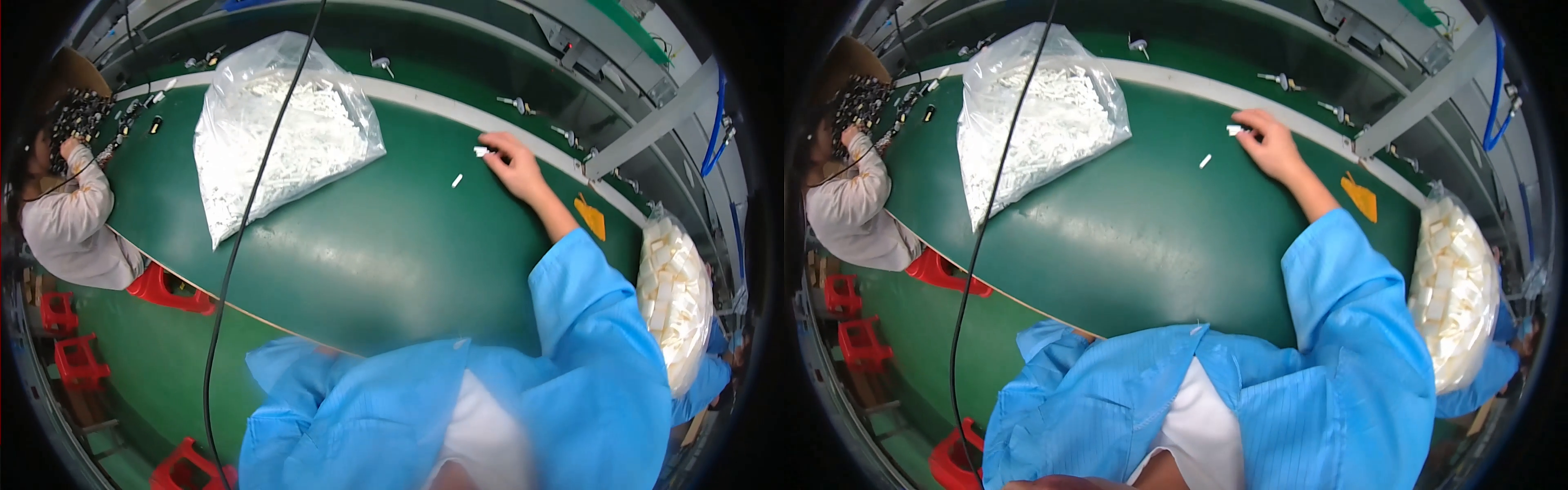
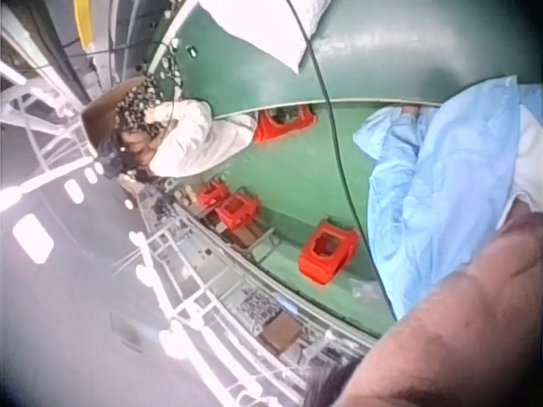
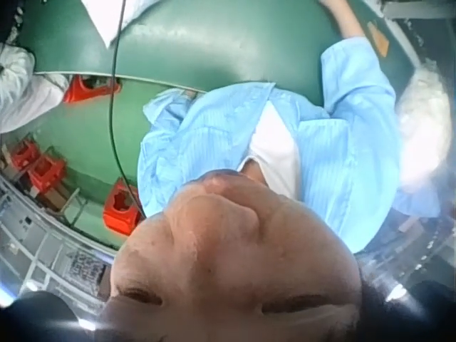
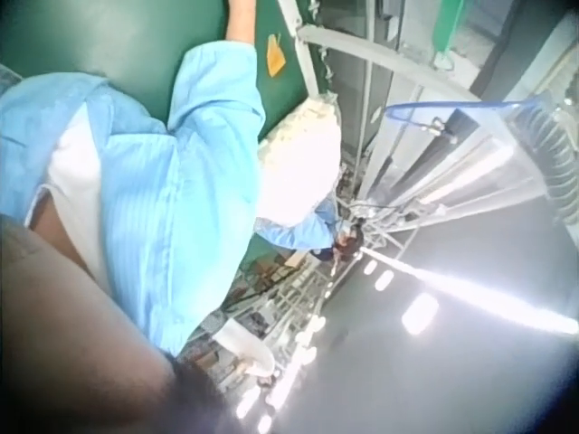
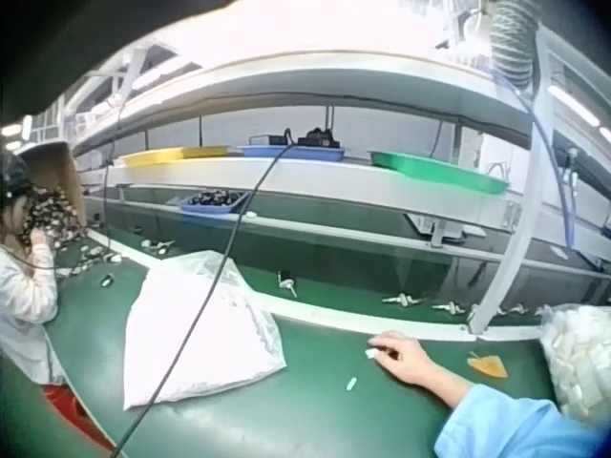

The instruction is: The person assembles small white plastic components onto electronic circuit boards by hand.

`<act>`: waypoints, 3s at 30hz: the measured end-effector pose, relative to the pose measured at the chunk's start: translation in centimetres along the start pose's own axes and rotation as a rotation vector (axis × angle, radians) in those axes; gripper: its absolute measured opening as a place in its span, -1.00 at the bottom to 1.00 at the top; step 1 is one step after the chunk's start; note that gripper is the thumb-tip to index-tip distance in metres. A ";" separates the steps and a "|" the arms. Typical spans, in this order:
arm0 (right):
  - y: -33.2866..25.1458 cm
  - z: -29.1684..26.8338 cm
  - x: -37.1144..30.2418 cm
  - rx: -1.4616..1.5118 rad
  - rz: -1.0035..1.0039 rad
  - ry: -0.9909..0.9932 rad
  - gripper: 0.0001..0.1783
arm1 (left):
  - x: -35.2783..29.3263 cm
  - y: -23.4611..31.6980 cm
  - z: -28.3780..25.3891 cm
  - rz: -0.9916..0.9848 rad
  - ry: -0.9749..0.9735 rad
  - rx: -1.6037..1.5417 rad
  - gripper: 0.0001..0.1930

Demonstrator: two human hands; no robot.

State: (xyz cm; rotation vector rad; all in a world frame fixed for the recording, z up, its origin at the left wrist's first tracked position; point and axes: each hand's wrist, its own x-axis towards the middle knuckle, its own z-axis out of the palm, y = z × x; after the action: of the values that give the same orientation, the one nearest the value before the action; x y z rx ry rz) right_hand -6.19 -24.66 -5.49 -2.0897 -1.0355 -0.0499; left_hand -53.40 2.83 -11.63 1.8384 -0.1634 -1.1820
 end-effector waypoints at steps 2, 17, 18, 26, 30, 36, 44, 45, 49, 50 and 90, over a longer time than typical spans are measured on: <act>-2.0 1.7 0.7 -0.053 -0.023 0.009 -0.76 | 0.1 1.7 -0.2 -0.006 0.018 0.072 -0.76; -1.5 5.3 7.2 0.003 -0.198 -0.011 -0.83 | 0.4 24.7 -16.0 0.281 0.150 0.407 -0.80; -1.1 5.5 7.6 -0.018 -0.203 -0.051 -0.82 | 2.7 26.1 -18.7 0.341 0.343 0.408 -0.81; -1.9 5.3 9.2 0.321 -0.100 -0.082 -0.82 | 19.9 25.6 -43.9 -0.286 1.636 0.655 -0.26; -1.0 3.5 9.7 0.184 -0.113 -0.197 -0.82 | 22.2 24.4 -46.7 -0.481 1.471 0.680 -0.17; -3.1 4.5 9.1 -0.352 -0.254 -0.174 -0.89 | 21.8 24.8 -43.4 0.234 1.324 -0.254 -0.70; -5.2 5.5 9.7 -0.550 -0.305 -0.124 -0.93 | 19.7 21.4 -35.8 0.827 1.006 -1.163 -0.80; -5.1 5.7 10.0 -0.489 -0.383 -0.054 -0.95 | 19.6 21.2 -36.1 0.811 1.043 -1.159 -0.80; -3.5 5.3 12.1 0.073 -0.036 -0.116 -0.87 | 19.1 20.6 -37.8 1.052 0.825 -1.384 -0.88; -3.1 5.7 12.8 0.070 -0.042 -0.107 -0.87 | 19.0 20.4 -38.1 1.077 0.789 -1.453 -0.88; -2.7 6.7 12.7 0.800 0.389 -0.253 -0.82 | 19.5 20.8 -39.1 1.274 0.776 -1.599 -0.86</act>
State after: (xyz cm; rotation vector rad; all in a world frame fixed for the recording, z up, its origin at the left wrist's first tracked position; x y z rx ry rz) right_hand -1.52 -10.86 -3.91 -1.5246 -0.6117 0.7213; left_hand -5.63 4.65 -4.12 0.3293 0.0794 0.4214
